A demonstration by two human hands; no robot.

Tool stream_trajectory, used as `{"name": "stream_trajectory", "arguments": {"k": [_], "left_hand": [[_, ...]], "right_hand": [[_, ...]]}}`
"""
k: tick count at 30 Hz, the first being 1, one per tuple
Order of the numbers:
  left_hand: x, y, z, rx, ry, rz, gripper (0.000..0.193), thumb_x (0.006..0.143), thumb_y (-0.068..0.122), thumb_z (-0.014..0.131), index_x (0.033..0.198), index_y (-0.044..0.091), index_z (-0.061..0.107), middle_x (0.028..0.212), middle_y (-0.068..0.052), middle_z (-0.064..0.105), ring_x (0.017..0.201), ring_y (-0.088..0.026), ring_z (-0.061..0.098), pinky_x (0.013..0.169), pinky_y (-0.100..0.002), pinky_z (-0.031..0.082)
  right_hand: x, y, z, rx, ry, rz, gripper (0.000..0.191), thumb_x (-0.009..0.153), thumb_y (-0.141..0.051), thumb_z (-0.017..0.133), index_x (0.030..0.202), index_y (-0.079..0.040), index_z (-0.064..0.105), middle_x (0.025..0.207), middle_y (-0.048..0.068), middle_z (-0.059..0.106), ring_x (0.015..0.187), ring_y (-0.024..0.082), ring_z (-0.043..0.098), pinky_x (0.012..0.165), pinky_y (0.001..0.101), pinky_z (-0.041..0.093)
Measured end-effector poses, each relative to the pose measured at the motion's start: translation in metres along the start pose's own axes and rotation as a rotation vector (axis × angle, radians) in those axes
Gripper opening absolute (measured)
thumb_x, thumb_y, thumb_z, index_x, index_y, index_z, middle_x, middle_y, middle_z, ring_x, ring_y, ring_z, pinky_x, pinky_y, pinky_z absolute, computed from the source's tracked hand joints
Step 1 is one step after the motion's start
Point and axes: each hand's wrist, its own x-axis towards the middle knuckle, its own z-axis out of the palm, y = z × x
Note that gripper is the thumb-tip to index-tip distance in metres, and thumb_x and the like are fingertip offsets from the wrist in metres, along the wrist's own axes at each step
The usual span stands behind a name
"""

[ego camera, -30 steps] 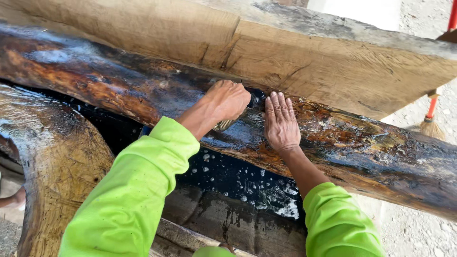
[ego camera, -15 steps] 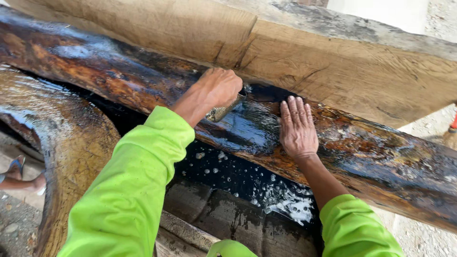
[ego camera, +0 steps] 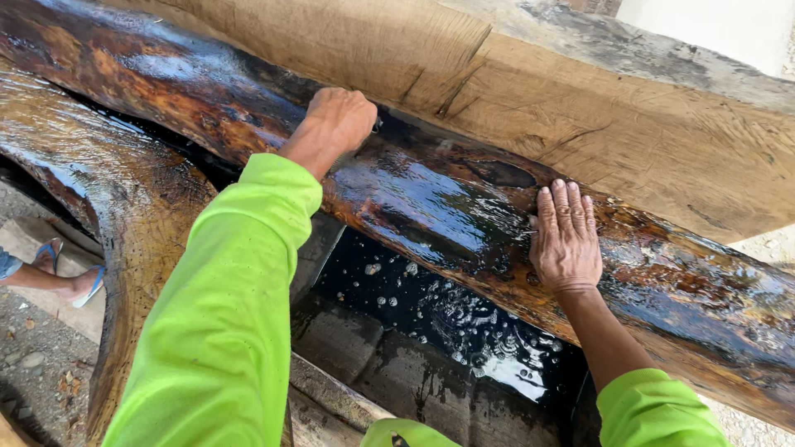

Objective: The person scoops dark liquid from a trough with a metal cup and pours it over large curved wooden beams, then rubs the wet surface by hand and scrubs sections with a brush, working along the beams and repeating the pour-and-scrub cycle on different areas.

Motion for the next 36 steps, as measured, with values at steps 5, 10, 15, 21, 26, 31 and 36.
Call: {"name": "stream_trajectory", "arguments": {"k": [5,10,15,21,26,31,36], "left_hand": [[-0.007,-0.031,0.013,0.007,-0.032,-0.112,0.018,0.089,0.009,0.065,0.095,0.008,0.081,0.104,-0.017,0.077,0.099,-0.034,0.075,0.079,-0.045,0.059],[-0.034,-0.032,0.021,-0.007,-0.043,-0.095,0.018,0.088,0.010,0.064,0.095,0.008,0.081,0.104,-0.016,0.077,0.099,-0.034,0.074,0.081,-0.045,0.059],[-0.075,0.004,0.027,-0.015,-0.077,-0.009,0.020,0.088,0.009,0.061,0.093,0.008,0.081,0.101,-0.018,0.077,0.095,-0.034,0.076,0.079,-0.046,0.060],[-0.109,0.064,0.024,-0.026,-0.120,0.173,0.018,0.087,0.008,0.062,0.088,0.006,0.080,0.092,-0.016,0.078,0.088,-0.032,0.077,0.077,-0.044,0.061],[-0.128,0.115,0.021,-0.033,-0.028,0.292,0.016,0.084,0.009,0.063,0.085,0.006,0.079,0.087,-0.016,0.077,0.085,-0.032,0.075,0.071,-0.045,0.062],[-0.145,0.146,0.025,-0.056,0.031,0.360,0.016,0.083,0.009,0.063,0.081,0.004,0.079,0.087,-0.017,0.076,0.086,-0.032,0.073,0.070,-0.044,0.061],[-0.156,0.140,0.036,-0.112,-0.048,0.352,0.018,0.084,0.009,0.061,0.082,0.005,0.078,0.089,-0.019,0.076,0.087,-0.035,0.073,0.072,-0.049,0.060]], "right_hand": [[0.000,-0.001,0.003,-0.034,-0.031,0.009,0.047,0.110,-0.025,0.051,0.151,-0.001,0.053,0.163,0.021,0.046,0.156,0.037,0.037,0.131,0.0507,0.025],[-0.001,-0.001,0.003,0.006,-0.041,0.015,0.050,0.111,-0.028,0.050,0.153,-0.002,0.052,0.164,0.022,0.044,0.155,0.039,0.036,0.130,0.0527,0.024],[-0.002,-0.003,0.003,-0.015,-0.051,0.001,0.051,0.111,-0.032,0.051,0.154,-0.006,0.053,0.164,0.022,0.045,0.155,0.039,0.036,0.129,0.0549,0.024],[-0.006,-0.003,0.002,-0.012,-0.025,-0.013,0.051,0.112,-0.032,0.051,0.155,-0.006,0.052,0.165,0.022,0.045,0.156,0.040,0.036,0.129,0.0553,0.025],[-0.009,-0.001,0.000,-0.009,-0.021,-0.024,0.051,0.112,-0.032,0.052,0.156,-0.005,0.051,0.164,0.022,0.045,0.155,0.040,0.036,0.128,0.0558,0.025],[-0.012,0.002,0.000,-0.005,-0.002,-0.041,0.051,0.112,-0.031,0.053,0.156,-0.005,0.051,0.164,0.022,0.045,0.155,0.040,0.037,0.129,0.0555,0.025],[-0.013,0.006,-0.001,0.008,-0.009,-0.031,0.052,0.111,-0.031,0.053,0.156,-0.005,0.051,0.164,0.022,0.045,0.155,0.040,0.036,0.129,0.0548,0.024]]}}
